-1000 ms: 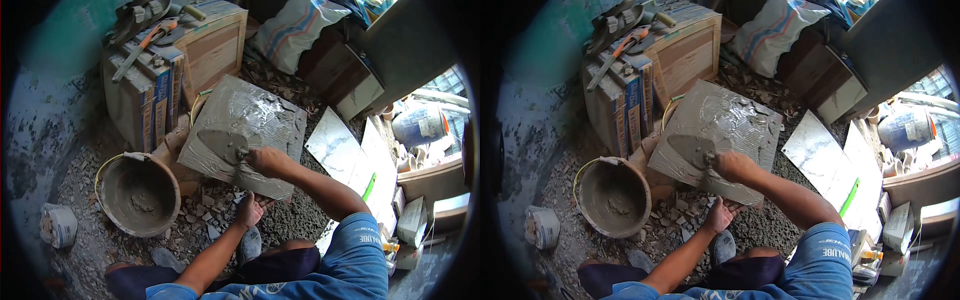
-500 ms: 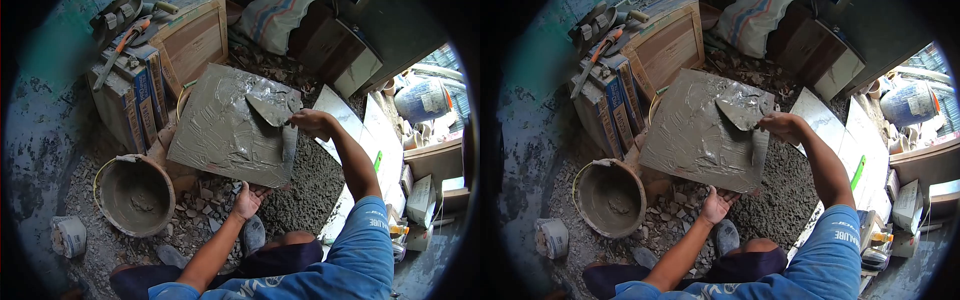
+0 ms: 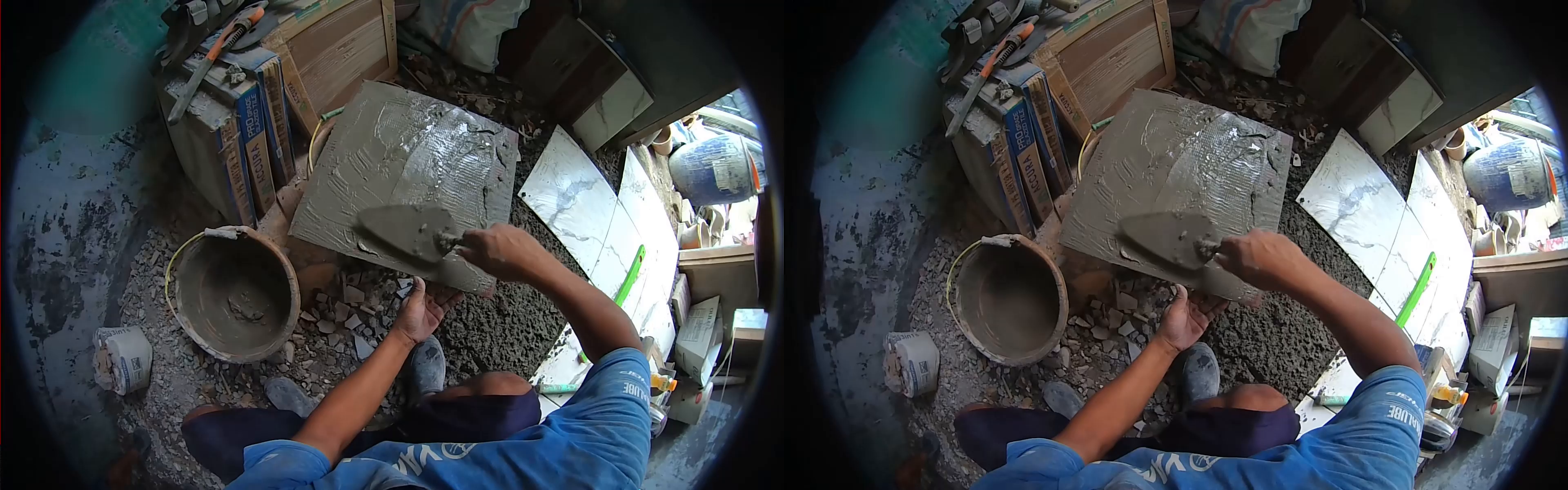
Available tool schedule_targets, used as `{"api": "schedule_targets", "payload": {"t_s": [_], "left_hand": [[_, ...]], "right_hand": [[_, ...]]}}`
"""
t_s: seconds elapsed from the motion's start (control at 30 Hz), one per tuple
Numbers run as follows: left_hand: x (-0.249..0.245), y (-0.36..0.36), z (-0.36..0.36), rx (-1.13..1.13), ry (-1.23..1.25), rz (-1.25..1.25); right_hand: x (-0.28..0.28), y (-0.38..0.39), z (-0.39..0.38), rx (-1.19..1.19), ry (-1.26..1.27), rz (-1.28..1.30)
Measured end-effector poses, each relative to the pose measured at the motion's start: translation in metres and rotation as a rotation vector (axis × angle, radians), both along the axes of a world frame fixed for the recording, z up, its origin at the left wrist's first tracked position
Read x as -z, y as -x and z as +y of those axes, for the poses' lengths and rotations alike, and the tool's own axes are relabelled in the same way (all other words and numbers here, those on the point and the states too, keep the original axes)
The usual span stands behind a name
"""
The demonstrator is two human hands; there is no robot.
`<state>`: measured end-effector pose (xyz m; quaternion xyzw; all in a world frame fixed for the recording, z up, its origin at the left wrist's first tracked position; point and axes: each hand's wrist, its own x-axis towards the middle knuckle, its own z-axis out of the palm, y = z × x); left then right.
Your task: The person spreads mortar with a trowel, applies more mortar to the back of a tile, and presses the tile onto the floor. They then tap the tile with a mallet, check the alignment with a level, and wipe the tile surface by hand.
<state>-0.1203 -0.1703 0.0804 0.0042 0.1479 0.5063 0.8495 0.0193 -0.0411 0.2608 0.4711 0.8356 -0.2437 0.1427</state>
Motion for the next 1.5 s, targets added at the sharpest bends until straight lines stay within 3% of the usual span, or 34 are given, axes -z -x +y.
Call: {"api": "schedule_targets", "payload": {"t_s": [0.07,0.17,0.5,0.7,0.77,0.9,1.07,1.2,1.37,1.47,1.5], "left_hand": [[0.010,-0.001,-0.004,-0.016,0.002,0.017],[-0.003,0.001,-0.001,0.007,-0.013,0.047],[-0.003,-0.001,-0.002,-0.016,0.050,0.068],[-0.001,0.000,-0.001,-0.025,0.079,0.045],[-0.005,0.000,-0.001,-0.027,0.102,0.061],[-0.005,0.000,-0.001,-0.038,0.090,0.071],[-0.005,0.001,0.000,-0.033,0.080,0.087],[-0.005,0.001,-0.003,-0.020,0.087,0.097],[-0.003,0.003,-0.004,-0.028,0.087,0.108],[-0.002,0.001,-0.003,-0.043,0.061,0.064],[-0.002,0.001,-0.002,-0.043,0.066,0.053]], "right_hand": [[-0.015,0.018,-0.010,-0.044,0.087,-0.050],[0.031,-0.005,0.001,-0.029,-0.045,0.077],[0.020,-0.090,0.086,0.505,-0.134,0.039],[0.012,-0.137,0.099,0.846,0.067,0.158],[0.024,-0.156,0.112,0.971,0.232,0.319],[0.034,-0.194,0.131,1.079,0.251,0.370],[0.031,-0.192,0.137,0.949,0.220,0.441],[0.013,-0.149,0.110,0.791,0.176,0.271],[0.025,-0.177,0.110,0.894,-0.011,0.133],[0.040,-0.187,0.091,0.902,0.263,0.381],[0.034,-0.171,0.079,0.743,0.154,0.262]]}}
